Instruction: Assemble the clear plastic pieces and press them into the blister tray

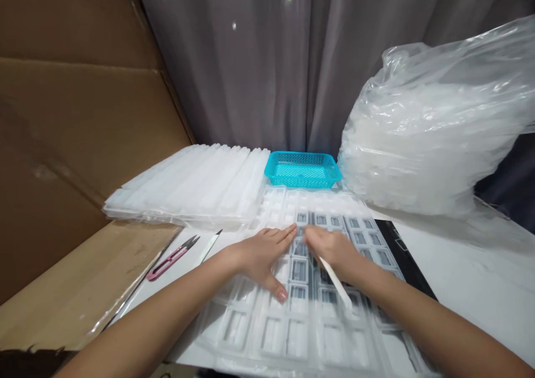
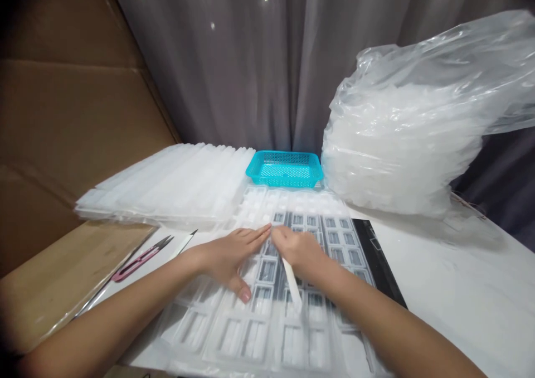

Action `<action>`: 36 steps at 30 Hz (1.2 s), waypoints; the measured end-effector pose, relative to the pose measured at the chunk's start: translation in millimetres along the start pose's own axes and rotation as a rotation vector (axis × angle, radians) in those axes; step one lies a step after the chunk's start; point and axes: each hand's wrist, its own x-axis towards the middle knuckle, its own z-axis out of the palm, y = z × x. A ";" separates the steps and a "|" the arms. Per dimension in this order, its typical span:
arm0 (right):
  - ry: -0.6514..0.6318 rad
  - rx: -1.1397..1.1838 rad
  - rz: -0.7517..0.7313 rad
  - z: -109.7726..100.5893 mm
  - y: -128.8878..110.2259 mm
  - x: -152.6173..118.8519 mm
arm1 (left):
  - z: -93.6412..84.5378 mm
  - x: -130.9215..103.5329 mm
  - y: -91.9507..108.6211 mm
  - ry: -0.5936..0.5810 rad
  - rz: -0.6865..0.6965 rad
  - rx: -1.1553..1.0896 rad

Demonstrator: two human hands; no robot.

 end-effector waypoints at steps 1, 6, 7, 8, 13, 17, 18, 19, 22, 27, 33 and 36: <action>0.058 -0.100 0.052 -8.2 2.4 -1.1 | -0.5 -0.7 0.1 -0.009 -0.007 0.004; -0.040 -0.376 0.515 -57.1 21.9 -2.4 | -1.7 -3.4 -0.9 -0.031 -0.021 -0.002; -0.094 -0.361 0.520 -61.3 24.5 0.6 | -1.5 -3.5 -1.2 -0.032 -0.025 -0.009; -0.141 -0.310 0.479 -62.0 26.4 5.2 | -1.0 -3.6 -1.4 -0.030 -0.029 -0.018; -0.406 0.478 0.232 -30.1 31.2 42.8 | 0.3 -3.7 -0.9 0.012 -0.050 -0.030; -0.427 0.719 0.241 -3.4 41.5 59.0 | -2.0 -3.8 -0.2 -0.009 -0.066 -0.035; -0.426 0.723 0.234 -0.1 44.6 59.4 | -2.6 -3.7 0.0 -0.021 -0.069 -0.040; -0.427 0.724 0.227 2.2 47.6 58.8 | -3.1 -3.5 0.1 -0.030 -0.071 -0.046; -0.430 0.713 0.211 4.3 53.8 55.0 | -3.3 -2.7 -0.2 -0.038 -0.072 -0.061; -0.414 0.590 0.180 4.4 50.1 50.7 | -0.9 -1.4 -2.1 -0.036 -0.066 -0.067; -0.214 0.262 0.145 -3.2 33.6 44.5 | 0.2 -2.0 -2.8 -0.033 -0.057 -0.057; -0.082 0.077 0.244 -22.6 37.3 39.2 | -0.4 -2.6 -2.3 -0.038 -0.061 -0.053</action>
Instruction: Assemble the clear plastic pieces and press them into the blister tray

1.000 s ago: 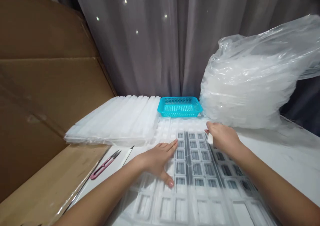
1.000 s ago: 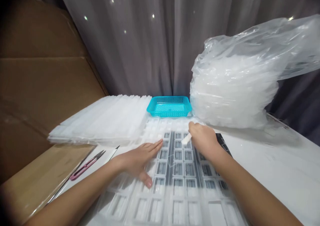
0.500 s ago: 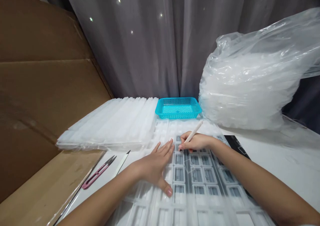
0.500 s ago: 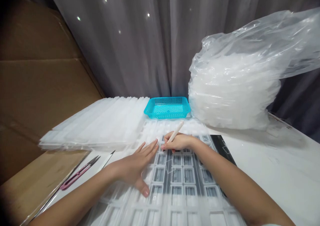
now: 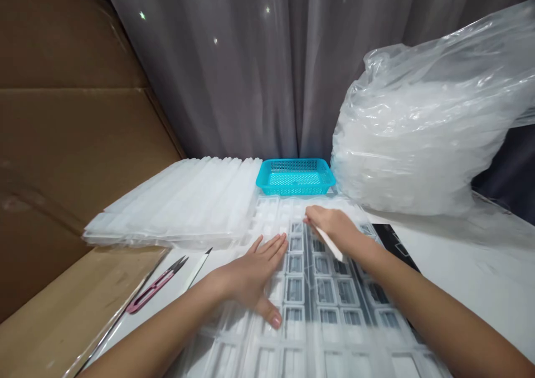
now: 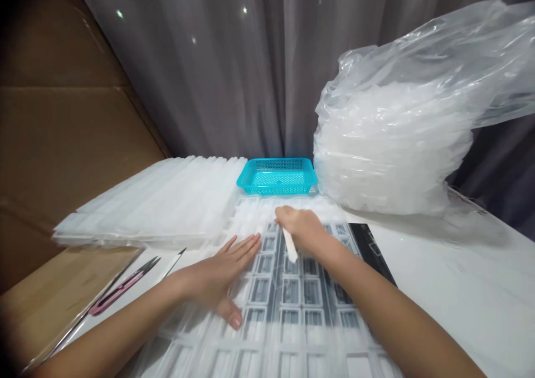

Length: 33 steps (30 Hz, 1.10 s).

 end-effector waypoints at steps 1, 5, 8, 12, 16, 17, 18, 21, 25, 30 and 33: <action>0.030 -0.038 0.040 -8.0 3.3 -1.6 | -0.2 -0.1 0.1 -0.001 -0.001 0.002; -0.010 -0.071 0.110 -28.2 16.9 1.8 | -0.5 0.1 0.2 -0.007 -0.005 0.007; -0.158 0.055 0.020 -19.9 19.5 18.2 | -0.6 0.3 0.0 -0.003 -0.004 0.000; -0.344 0.259 -0.056 5.3 19.8 43.5 | -0.5 -0.1 -0.4 0.014 0.006 -0.030; -0.385 0.349 -0.074 16.8 26.8 52.2 | -0.4 -0.7 -0.2 0.014 0.009 -0.051; -0.381 0.353 -0.078 17.2 27.9 51.8 | -0.3 -0.7 0.1 0.010 0.009 -0.051; -0.374 0.349 -0.082 17.2 28.1 50.8 | -0.2 -0.7 0.4 0.009 0.012 -0.051; -0.309 0.289 -0.096 16.8 20.9 45.5 | 0.2 -0.5 1.0 0.024 0.026 -0.062; -0.099 0.120 -0.077 10.2 5.4 36.2 | 0.2 -1.1 1.6 0.029 0.023 -0.070; 0.174 -0.056 0.113 -30.4 14.6 26.7 | 0.1 -1.7 1.0 0.032 0.022 -0.082; 0.205 -0.040 0.199 -53.5 25.8 28.6 | 0.4 -1.1 0.7 0.023 0.017 -0.084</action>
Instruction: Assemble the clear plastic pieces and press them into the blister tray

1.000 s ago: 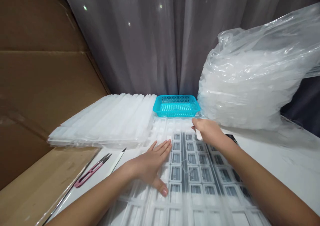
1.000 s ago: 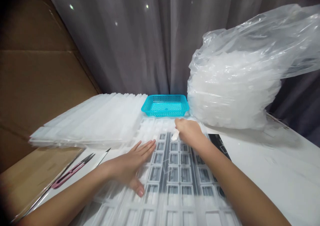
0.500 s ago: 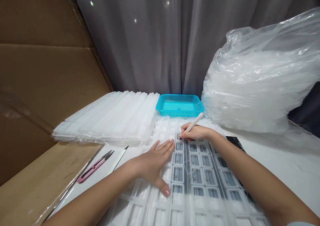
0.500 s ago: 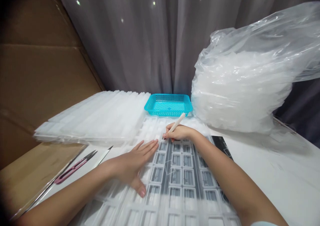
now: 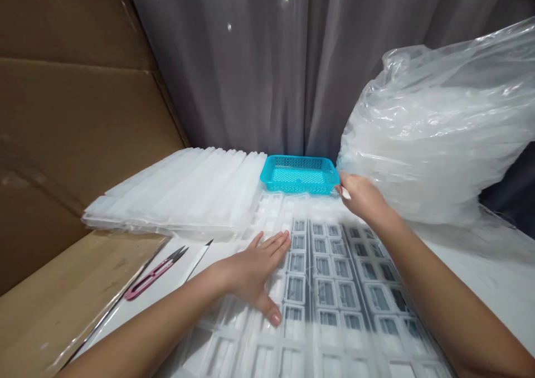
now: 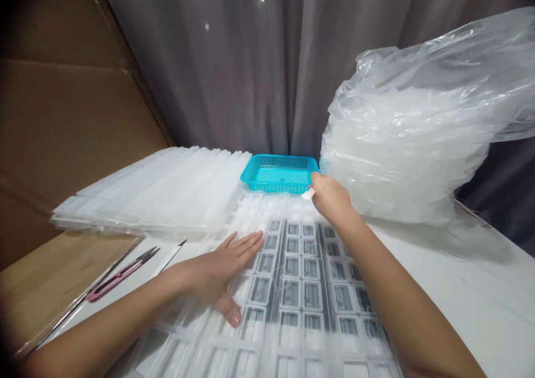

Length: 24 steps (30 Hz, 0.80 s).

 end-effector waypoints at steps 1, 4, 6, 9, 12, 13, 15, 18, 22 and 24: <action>-0.037 0.027 0.000 -1.9 1.0 3.7 | -0.1 0.2 0.2 -0.003 -0.003 0.004; -0.227 0.146 -0.053 10.3 -4.2 15.6 | -1.0 0.2 1.3 -0.005 -0.009 0.016; -0.342 0.229 -0.071 27.6 -9.9 22.6 | -1.4 0.0 1.9 -0.007 -0.018 0.020; -0.456 0.327 -0.079 51.2 -13.6 29.5 | -0.5 0.1 1.0 -0.001 -0.016 0.014; -0.518 0.397 -0.093 61.3 -10.6 31.4 | 1.6 0.7 -1.1 0.017 0.003 0.001; -0.531 0.413 -0.099 61.9 -8.8 31.2 | 2.0 0.8 -1.6 0.020 0.005 0.001; -0.547 0.424 -0.115 60.9 -4.9 30.6 | 2.2 0.8 -1.7 0.019 0.004 0.002; -0.550 0.388 -0.140 59.4 -0.7 30.3 | 1.0 0.3 0.0 0.005 -0.008 0.008; -0.481 0.253 -0.187 63.3 -5.8 26.9 | 0.8 0.2 1.1 -0.002 -0.015 0.009; -0.412 0.162 -0.219 65.7 -14.8 21.0 | 2.2 0.8 -0.1 0.013 -0.004 0.000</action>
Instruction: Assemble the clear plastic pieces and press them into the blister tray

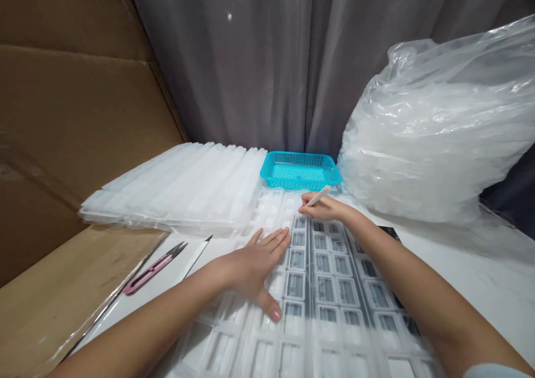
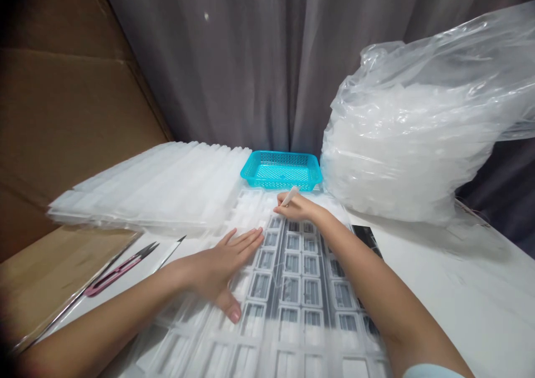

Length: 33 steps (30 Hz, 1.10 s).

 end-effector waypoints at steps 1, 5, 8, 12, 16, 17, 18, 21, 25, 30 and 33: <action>0.035 -0.053 -0.004 2.4 -5.8 -2.0 | 0.9 0.3 -0.8 0.008 0.007 -0.003; 0.213 -0.237 0.081 -2.3 -21.5 -14.7 | 3.2 1.1 -2.6 0.021 0.016 -0.001; 0.337 -0.324 0.240 -23.7 -13.1 -24.5 | 3.2 0.7 -1.8 0.024 0.020 -0.001; 0.303 -0.310 0.378 -48.2 9.4 -27.4 | 1.8 0.0 0.4 0.020 0.019 -0.012; 0.144 -0.137 0.244 -44.0 12.7 -10.1 | -1.3 -0.1 3.6 0.003 -0.007 -0.014; 0.103 -0.083 0.203 -39.9 11.1 -3.7 | -2.0 0.0 4.3 -0.006 -0.015 -0.010; 0.067 -0.034 0.172 -35.7 9.6 2.7 | -2.7 -0.1 4.9 -0.017 -0.022 -0.006; -0.001 0.056 0.132 -25.9 8.8 18.9 | -3.2 -0.4 4.9 -0.029 -0.025 0.001; -0.038 0.080 0.104 -23.2 16.4 28.2 | -1.9 -0.9 3.6 -0.019 -0.018 -0.001; -0.020 0.004 0.082 -22.4 19.3 29.1 | -3.8 -1.2 6.9 -0.026 -0.033 0.000; 0.045 -0.089 0.055 -16.5 12.8 28.2 | -5.6 -1.4 9.0 -0.054 -0.045 0.025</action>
